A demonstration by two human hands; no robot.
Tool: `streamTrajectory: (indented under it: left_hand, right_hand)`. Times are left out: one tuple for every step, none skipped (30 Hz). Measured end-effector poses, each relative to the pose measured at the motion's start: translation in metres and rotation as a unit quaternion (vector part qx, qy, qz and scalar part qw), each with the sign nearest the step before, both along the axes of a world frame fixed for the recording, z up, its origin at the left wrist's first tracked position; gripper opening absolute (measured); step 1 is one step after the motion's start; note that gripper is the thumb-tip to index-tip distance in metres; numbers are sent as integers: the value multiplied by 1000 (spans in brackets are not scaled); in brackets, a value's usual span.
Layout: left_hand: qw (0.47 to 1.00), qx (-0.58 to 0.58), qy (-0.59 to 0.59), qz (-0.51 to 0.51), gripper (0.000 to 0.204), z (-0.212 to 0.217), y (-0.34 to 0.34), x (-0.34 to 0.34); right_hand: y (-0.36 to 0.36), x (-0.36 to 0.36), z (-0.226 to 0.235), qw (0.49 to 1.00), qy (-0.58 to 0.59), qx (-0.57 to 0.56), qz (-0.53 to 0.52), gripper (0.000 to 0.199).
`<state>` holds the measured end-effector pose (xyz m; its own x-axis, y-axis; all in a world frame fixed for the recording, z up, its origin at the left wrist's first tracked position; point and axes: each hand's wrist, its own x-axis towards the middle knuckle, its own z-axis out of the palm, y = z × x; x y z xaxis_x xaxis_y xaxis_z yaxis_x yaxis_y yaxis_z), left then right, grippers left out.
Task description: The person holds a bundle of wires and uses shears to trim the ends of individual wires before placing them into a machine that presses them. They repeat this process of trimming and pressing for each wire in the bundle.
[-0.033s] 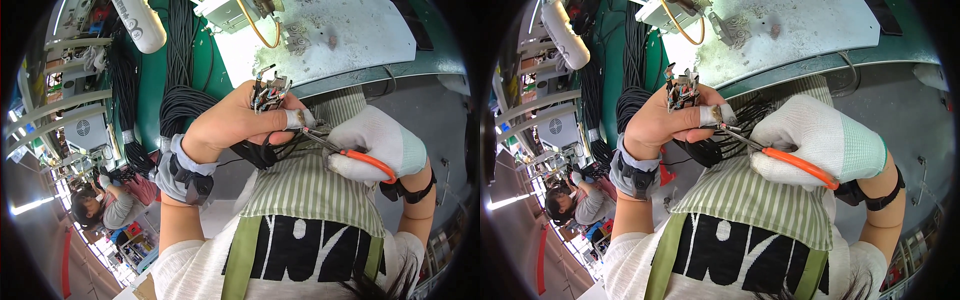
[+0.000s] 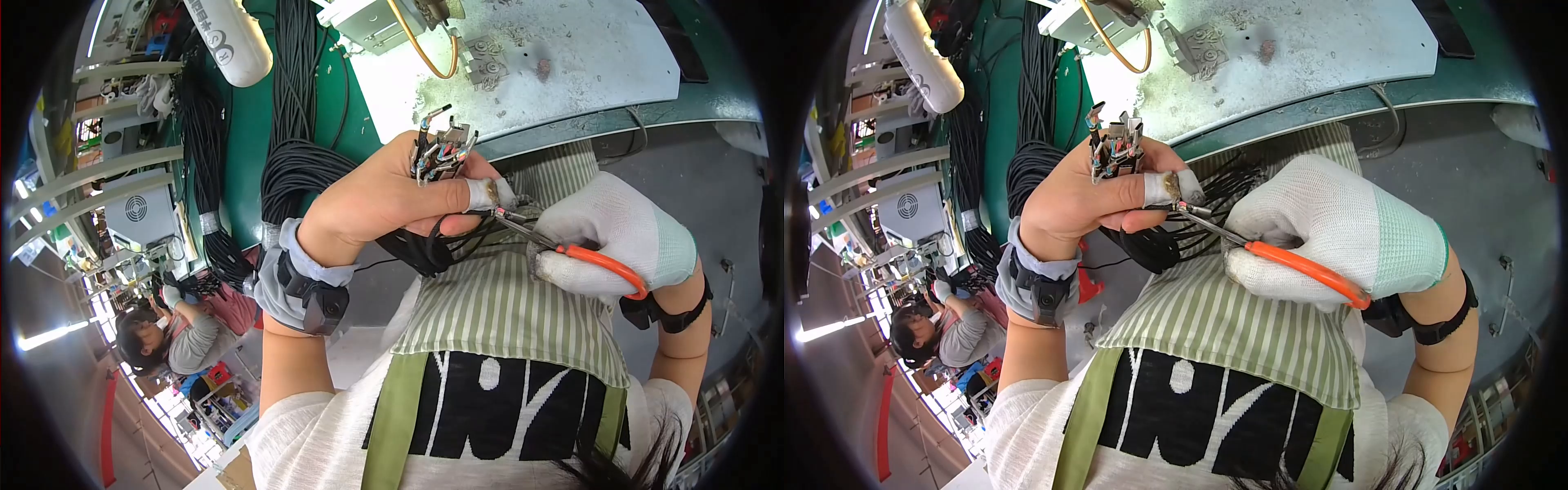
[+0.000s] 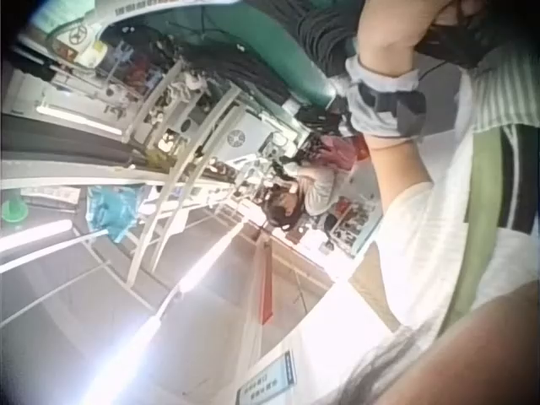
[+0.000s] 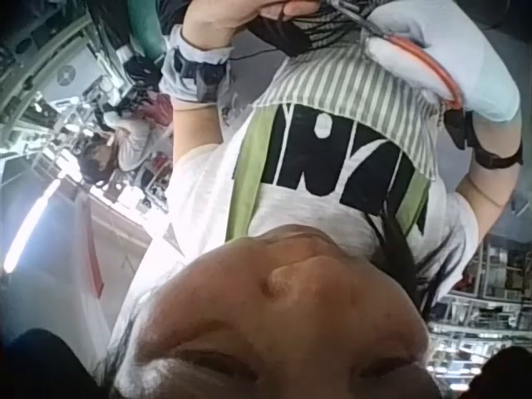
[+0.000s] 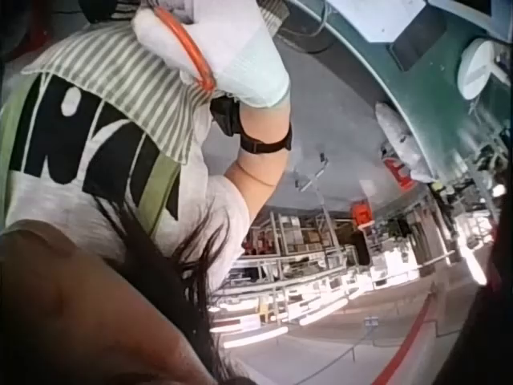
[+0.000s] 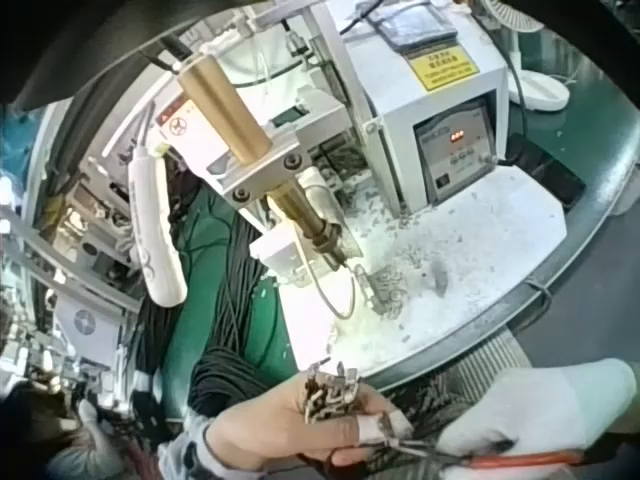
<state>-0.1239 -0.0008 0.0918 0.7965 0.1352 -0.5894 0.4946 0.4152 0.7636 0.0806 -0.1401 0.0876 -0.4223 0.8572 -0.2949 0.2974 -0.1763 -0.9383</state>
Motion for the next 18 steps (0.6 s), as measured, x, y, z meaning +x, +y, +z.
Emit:
streamTrajectory:
  left_hand:
    - [1000,1,0,0,19,-1,-1,0]
    - [1000,5,2,7,19,-1,-3,0]
    - [1000,9,3,14,18,-2,-5,1]
    - [1000,13,4,20,18,-3,-6,0]
    - [1000,14,4,20,18,-4,-6,0]
    - [999,12,-2,36,19,-5,-5,-1]
    - [999,10,-8,51,20,-7,-4,-2]
    - [998,8,-15,67,22,-8,-3,-2]
    - [998,8,-15,66,22,-9,-3,-2]
    - [998,-10,-20,64,25,-9,-3,-1]
    - [997,-28,-26,61,28,-10,-4,0]
    - [997,-47,-32,58,32,-10,-5,2]
    - [997,-47,-33,56,32,-12,-6,3]
    - [994,-55,-51,74,37,-14,-7,3]
    - [991,-63,-70,91,42,-16,-8,4]
    - [987,-71,-88,111,47,-18,-10,3]
    - [987,-71,-89,112,47,-20,-10,2]
    - [988,-43,-105,102,51,-21,-11,1]
  right_hand:
    - [-1,-1,-1,1000,0,1,0,35]
    - [-2,-3,-3,1000,4,23,-8,31]
    - [-3,-5,-4,999,8,45,-17,26]
    - [-4,-6,-4,997,12,67,-26,22]
    - [-4,-5,-2,997,12,68,-26,22]
    - [-5,-1,4,998,43,20,-50,20]
    - [-5,2,9,994,74,-27,-74,19]
    - [-6,3,12,987,104,-75,-98,18]
    - [-5,-1,12,987,104,-75,-99,18]
    - [-2,-11,11,982,81,-40,-165,17]
    - [1,-21,11,971,57,-4,-231,17]
    - [2,-26,9,954,32,31,-296,16]
    - [0,-26,6,954,31,31,-297,16]
    - [-2,-25,2,952,-30,87,-294,16]
    - [-4,-23,-1,943,-90,142,-287,17]
    - [-5,-23,-2,929,-150,196,-277,17]
    - [-4,-22,-1,929,-151,196,-276,17]
    - [-2,-21,0,919,-165,188,-306,17]
